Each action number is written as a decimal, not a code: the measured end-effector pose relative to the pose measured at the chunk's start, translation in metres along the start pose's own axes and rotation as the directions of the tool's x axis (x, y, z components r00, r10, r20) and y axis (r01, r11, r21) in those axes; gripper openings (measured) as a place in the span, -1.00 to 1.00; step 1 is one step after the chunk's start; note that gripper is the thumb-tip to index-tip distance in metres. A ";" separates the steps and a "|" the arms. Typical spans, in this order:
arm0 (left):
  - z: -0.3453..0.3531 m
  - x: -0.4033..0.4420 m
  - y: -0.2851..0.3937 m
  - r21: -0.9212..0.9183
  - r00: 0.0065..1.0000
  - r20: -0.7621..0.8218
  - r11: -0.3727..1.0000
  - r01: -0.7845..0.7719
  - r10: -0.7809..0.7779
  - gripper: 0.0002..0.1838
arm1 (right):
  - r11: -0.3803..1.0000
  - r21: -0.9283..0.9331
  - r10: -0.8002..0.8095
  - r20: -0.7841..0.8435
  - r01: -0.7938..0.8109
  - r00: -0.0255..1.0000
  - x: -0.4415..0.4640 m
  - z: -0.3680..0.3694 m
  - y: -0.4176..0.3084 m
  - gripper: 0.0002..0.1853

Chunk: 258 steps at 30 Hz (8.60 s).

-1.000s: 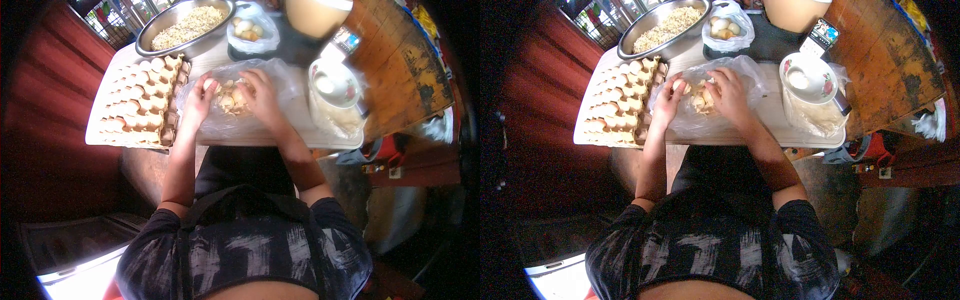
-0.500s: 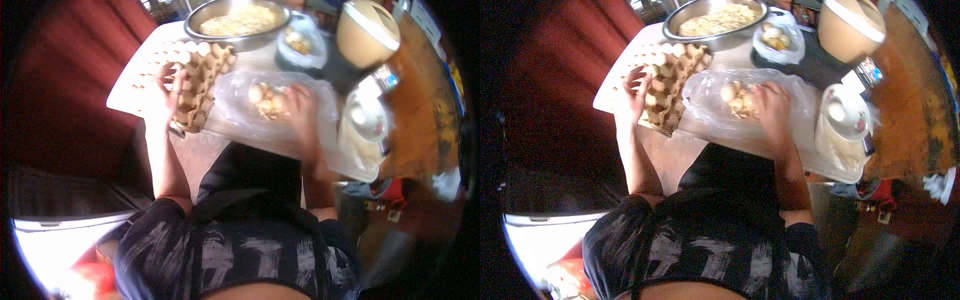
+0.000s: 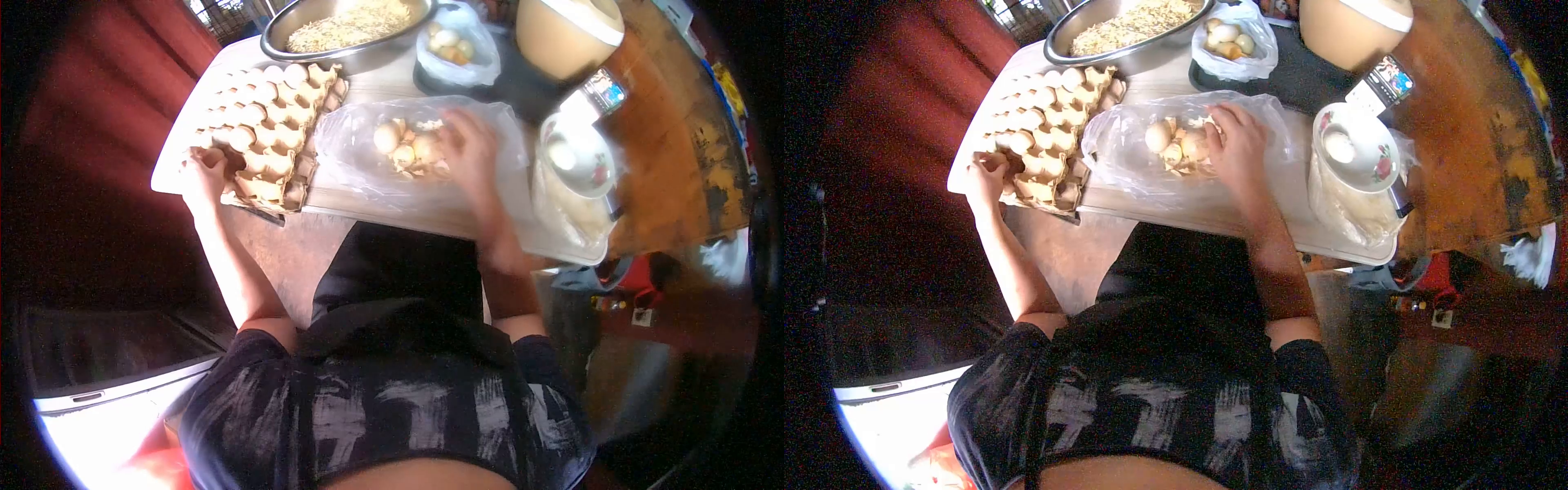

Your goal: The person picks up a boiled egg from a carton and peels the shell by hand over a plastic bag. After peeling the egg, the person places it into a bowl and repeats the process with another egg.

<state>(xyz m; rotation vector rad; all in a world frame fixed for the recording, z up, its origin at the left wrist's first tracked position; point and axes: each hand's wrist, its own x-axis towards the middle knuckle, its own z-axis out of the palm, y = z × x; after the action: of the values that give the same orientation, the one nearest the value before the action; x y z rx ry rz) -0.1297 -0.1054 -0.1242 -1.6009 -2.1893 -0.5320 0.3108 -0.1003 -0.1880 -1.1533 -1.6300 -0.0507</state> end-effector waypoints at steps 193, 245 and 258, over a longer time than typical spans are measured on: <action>-0.004 -0.098 0.254 -0.906 0.800 0.305 -0.103 0.412 0.517 -0.62 | 0.915 0.326 0.264 -0.046 -0.236 0.963 -0.001 0.001 -0.020 -0.86; 0.007 -0.094 0.248 -0.527 0.568 0.535 -0.278 0.803 0.625 -0.60 | 0.980 0.062 -0.178 -0.140 0.188 0.974 0.002 -0.004 -0.033 -0.93; 0.004 -0.086 0.239 -0.538 0.587 0.547 -0.286 0.793 0.597 -0.60 | 0.995 0.025 -0.091 -0.057 0.092 0.994 0.005 -0.002 -0.015 -0.85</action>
<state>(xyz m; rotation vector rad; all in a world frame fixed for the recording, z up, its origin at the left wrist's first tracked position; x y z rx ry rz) 0.1232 -0.1063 -0.1523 -2.6276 -2.2585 -3.3276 0.3015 -0.1060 -0.1758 -1.0467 -1.6284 -0.1176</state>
